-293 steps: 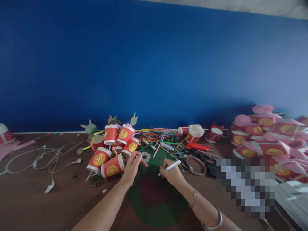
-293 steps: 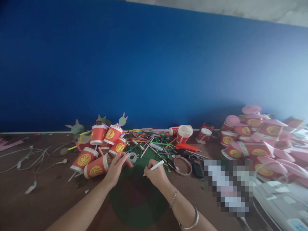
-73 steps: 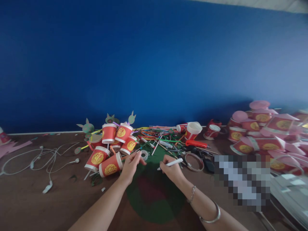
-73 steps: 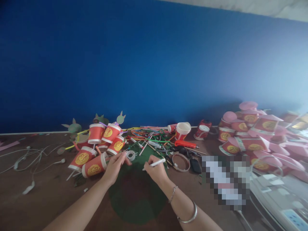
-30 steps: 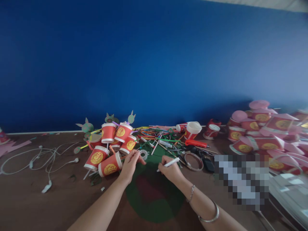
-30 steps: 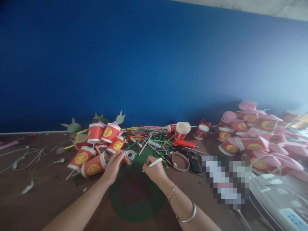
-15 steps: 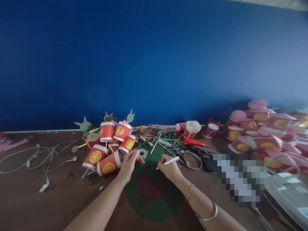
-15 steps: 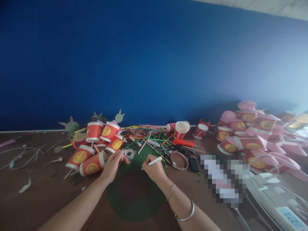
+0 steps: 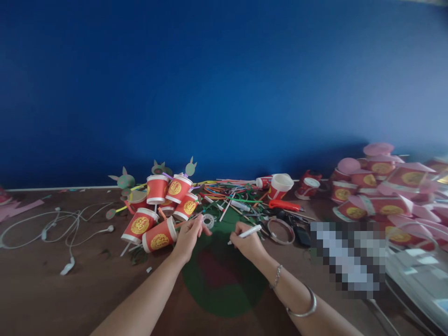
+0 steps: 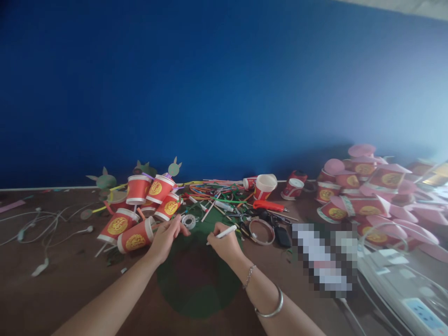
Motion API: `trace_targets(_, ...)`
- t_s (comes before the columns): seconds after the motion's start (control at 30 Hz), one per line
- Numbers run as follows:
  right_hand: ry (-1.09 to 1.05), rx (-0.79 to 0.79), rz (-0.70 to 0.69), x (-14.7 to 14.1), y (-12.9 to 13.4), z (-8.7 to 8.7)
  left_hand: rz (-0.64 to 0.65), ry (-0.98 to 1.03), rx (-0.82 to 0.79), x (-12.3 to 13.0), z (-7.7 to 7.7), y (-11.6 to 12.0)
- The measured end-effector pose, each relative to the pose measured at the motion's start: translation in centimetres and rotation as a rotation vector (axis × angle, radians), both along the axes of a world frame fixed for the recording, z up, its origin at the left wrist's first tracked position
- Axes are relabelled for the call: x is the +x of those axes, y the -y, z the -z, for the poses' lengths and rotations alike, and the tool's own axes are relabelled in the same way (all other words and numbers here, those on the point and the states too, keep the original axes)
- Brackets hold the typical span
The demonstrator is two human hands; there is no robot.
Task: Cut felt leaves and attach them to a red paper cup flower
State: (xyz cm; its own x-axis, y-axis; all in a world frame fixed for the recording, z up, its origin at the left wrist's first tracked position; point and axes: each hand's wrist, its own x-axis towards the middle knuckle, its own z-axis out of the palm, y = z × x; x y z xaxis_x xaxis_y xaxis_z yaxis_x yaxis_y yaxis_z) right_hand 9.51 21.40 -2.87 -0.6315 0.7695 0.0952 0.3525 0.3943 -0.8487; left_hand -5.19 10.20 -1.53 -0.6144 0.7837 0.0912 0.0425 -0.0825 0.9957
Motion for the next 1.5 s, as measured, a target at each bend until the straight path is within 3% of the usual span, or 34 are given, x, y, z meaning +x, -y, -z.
trace_targets(0.4, -0.035, -0.047, -0.004, 0.0, 0.2, -0.2, -0.005, 0.091, 0.026, -0.2, 1.0, -0.1)
trace_targets(0.57, -0.151, -0.138, 0.025, 0.0, 0.2, -0.5, 0.018, 0.134, 0.079, 0.0, 0.6, 0.0)
trace_targets(0.73, -0.288, -0.254, 0.023, 0.2, 0.5, -1.3, 0.021, 0.109, 0.015, 0.0, 0.0, 0.1)
trace_targets(0.97, -0.113, -0.126, -0.163, -0.1, 0.7, -1.0, 0.021, 0.101, -0.015, -0.1, 0.1, -0.1)
trace_targets(1.17, 0.005, -0.048, -0.179, -0.1, 0.7, -0.5, 0.024, 0.088, -0.022, 0.0, 0.0, -0.1)
trace_targets(1.5, 0.025, 0.017, -0.161, -0.1, 0.9, -0.6, 0.017, 0.083, -0.006, 0.0, 0.2, -0.1)
